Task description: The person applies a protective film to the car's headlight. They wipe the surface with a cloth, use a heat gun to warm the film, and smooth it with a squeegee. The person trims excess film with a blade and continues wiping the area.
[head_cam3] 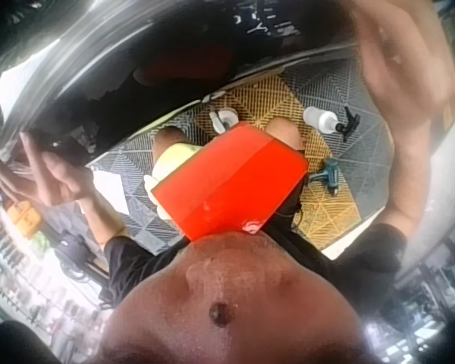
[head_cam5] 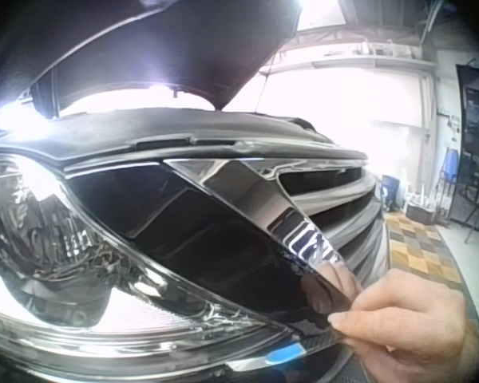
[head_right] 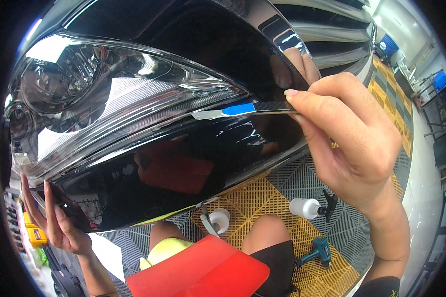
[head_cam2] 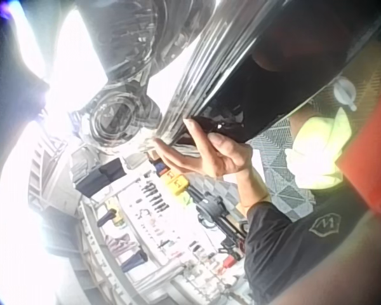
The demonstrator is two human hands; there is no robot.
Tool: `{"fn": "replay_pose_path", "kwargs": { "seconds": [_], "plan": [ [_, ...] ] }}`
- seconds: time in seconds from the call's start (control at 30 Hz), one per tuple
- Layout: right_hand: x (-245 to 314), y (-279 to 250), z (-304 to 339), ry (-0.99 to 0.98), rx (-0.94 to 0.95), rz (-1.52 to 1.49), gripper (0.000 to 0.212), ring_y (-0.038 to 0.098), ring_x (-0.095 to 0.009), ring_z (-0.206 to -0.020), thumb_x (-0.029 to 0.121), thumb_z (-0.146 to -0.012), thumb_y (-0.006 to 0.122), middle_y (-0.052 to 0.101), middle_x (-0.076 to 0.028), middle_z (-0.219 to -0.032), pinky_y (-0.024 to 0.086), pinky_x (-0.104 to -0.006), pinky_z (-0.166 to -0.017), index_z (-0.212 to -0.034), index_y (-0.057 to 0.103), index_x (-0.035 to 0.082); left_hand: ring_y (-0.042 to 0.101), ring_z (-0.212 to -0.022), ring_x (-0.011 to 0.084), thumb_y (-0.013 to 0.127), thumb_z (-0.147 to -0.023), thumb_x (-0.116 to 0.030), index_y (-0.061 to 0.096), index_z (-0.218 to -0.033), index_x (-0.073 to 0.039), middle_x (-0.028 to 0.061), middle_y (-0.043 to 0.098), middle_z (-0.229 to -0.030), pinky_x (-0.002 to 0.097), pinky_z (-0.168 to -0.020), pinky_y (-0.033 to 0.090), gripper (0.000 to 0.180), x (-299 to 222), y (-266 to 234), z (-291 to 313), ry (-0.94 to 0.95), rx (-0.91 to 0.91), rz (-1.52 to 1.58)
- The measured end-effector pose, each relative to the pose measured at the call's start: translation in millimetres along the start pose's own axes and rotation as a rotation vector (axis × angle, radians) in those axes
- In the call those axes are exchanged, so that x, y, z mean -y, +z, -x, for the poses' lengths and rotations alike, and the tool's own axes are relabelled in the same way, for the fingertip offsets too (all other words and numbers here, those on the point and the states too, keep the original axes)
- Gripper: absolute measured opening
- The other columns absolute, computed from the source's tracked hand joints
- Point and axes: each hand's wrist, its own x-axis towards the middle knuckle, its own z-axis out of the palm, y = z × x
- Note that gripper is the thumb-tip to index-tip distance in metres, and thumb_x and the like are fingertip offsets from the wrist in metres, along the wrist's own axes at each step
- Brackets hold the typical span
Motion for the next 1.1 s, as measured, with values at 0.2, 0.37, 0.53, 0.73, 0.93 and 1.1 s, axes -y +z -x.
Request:
{"fn": "replay_pose_path", "kwargs": {
  "seconds": [0.2, 0.37, 0.53, 0.73, 0.93, 1.1],
  "plan": [
    [-1.1, -0.8, 0.4, 0.009, 0.02, -0.002, 0.029, 0.069, -0.021, -0.083, -0.017, -0.081, 0.075, 0.069, -0.014, -0.097, 0.055, -0.027, -0.067, -0.108, 0.073, -0.005, 0.039, -0.153, 0.0387, 0.042, -0.104, -0.029, 0.072, -0.135, -0.008, 0.0205, 0.047, -0.161, 0.0592, -0.128, 0.02, 0.048, -0.8, 0.9, 0.3, 0.0, 0.007, -0.026],
    [-0.2, -2.2, 1.4, 0.0, 0.015, -0.002, 0.03, 0.068, -0.021, -0.083, -0.017, -0.08, 0.075, 0.069, -0.014, -0.097, 0.055, -0.027, -0.067, -0.108, 0.073, -0.005, 0.039, -0.153, 0.0387, 0.042, -0.104, -0.029, 0.072, -0.135, -0.009, 0.0205, 0.048, -0.161, 0.0593, -0.128, 0.019, 0.048, -2.6, -1.0, -0.8, 0.001, 0.005, -0.013],
    [2.5, -1.8, 0.6, 0.019, 0.012, -0.011, 0.029, 0.068, -0.021, -0.083, -0.018, -0.081, 0.075, 0.069, -0.015, -0.097, 0.055, -0.0275, -0.067, -0.107, 0.073, -0.006, 0.043, -0.15, 0.0425, 0.047, -0.102, -0.029, 0.076, -0.13, -0.011, 0.0209, 0.048, -0.161, 0.0669, -0.123, 0.026, 0.044, -3.7, -2.1, -1.5, -0.022, -0.004, -0.011],
    [12.8, -5.0, 1.0, 0.031, 0.002, 0.029, 0.028, 0.068, -0.022, -0.081, -0.017, -0.08, 0.075, 0.068, -0.015, -0.096, 0.055, -0.0286, -0.068, -0.106, 0.073, -0.006, 0.041, -0.151, 0.0407, 0.045, -0.102, -0.028, 0.075, -0.131, -0.01, 0.0196, 0.048, -0.161, 0.0642, -0.125, 0.024, 0.045, -2.2, 0.1, 0.3, -0.025, -0.014, -0.021],
    [29.5, -10.6, 3.0, 0.023, -0.012, 0.093, 0.029, 0.065, -0.025, -0.076, -0.012, -0.079, 0.077, 0.066, -0.013, -0.094, 0.052, -0.0301, -0.064, -0.107, 0.074, -0.004, 0.039, -0.153, 0.0364, 0.042, -0.101, -0.029, 0.073, -0.135, -0.012, 0.0164, 0.049, -0.161, 0.0607, -0.128, 0.02, 0.049, -0.8, 0.0, 2.5, -0.026, -0.026, -0.059],
    [23.0, -11.7, 5.7, -0.013, -0.015, 0.103, 0.032, 0.063, -0.023, -0.074, -0.012, -0.078, 0.078, 0.065, -0.012, -0.093, 0.05, -0.0298, -0.062, -0.108, 0.074, -0.003, 0.042, -0.15, 0.041, 0.044, -0.103, -0.027, 0.075, -0.132, -0.012, 0.0178, 0.05, -0.16, 0.0649, -0.125, 0.024, 0.045, 5.4, -1.7, 5.9, -0.009, -0.006, -0.076]
  ]
}}
